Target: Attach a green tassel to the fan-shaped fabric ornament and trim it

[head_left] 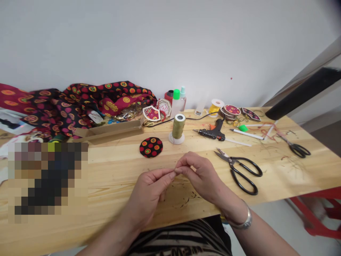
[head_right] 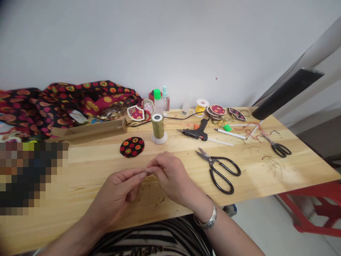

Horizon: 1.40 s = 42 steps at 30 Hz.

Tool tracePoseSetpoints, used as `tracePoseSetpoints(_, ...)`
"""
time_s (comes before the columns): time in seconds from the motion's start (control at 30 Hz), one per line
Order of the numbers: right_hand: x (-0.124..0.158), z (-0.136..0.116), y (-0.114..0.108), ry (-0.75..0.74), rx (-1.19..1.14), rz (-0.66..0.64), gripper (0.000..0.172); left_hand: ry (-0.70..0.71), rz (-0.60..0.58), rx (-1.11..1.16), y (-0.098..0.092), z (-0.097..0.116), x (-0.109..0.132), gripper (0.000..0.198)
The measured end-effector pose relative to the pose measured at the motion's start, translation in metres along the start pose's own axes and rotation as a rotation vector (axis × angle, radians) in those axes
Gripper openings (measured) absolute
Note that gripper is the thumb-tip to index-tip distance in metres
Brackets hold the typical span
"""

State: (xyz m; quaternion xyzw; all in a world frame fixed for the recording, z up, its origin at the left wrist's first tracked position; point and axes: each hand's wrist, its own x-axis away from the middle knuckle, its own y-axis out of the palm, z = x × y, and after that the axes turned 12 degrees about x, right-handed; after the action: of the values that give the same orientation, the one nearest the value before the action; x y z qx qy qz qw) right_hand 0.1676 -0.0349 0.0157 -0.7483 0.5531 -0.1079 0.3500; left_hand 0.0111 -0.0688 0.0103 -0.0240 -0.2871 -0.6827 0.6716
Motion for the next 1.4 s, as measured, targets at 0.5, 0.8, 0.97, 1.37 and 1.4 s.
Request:
tracePoseSetpoints(0.5, 0.001, -0.002, -0.001, 0.051, -0.03, -0.028, 0.016, -0.085, -0.04, 0.192, 0.0, 0.003, 0.002, 0.031)
tracePoseSetpoints(0.8, 0.003, 0.002, 0.002, 0.141, -0.116, 0.055, 0.013, -0.048, 0.005, 0.106, 0.001, -0.001, 0.002, 0.028)
tracePoseSetpoints(0.97, 0.009, 0.006, 0.001, 0.147, -0.262, 0.022, 0.012, -0.028, -0.007, 0.096, 0.002, -0.001, 0.003, 0.025)
tracePoseSetpoints(1.37, 0.01, 0.008, 0.006, -0.206, -0.013, 0.209, 0.01, -0.032, -0.034, 0.122, 0.002, -0.003, 0.003, 0.021)
tracePoseSetpoints(1.4, 0.01, 0.007, 0.006, -0.237, 0.022, 0.217, 0.011, -0.038, -0.032, 0.124, 0.002, -0.003, 0.003, 0.021)
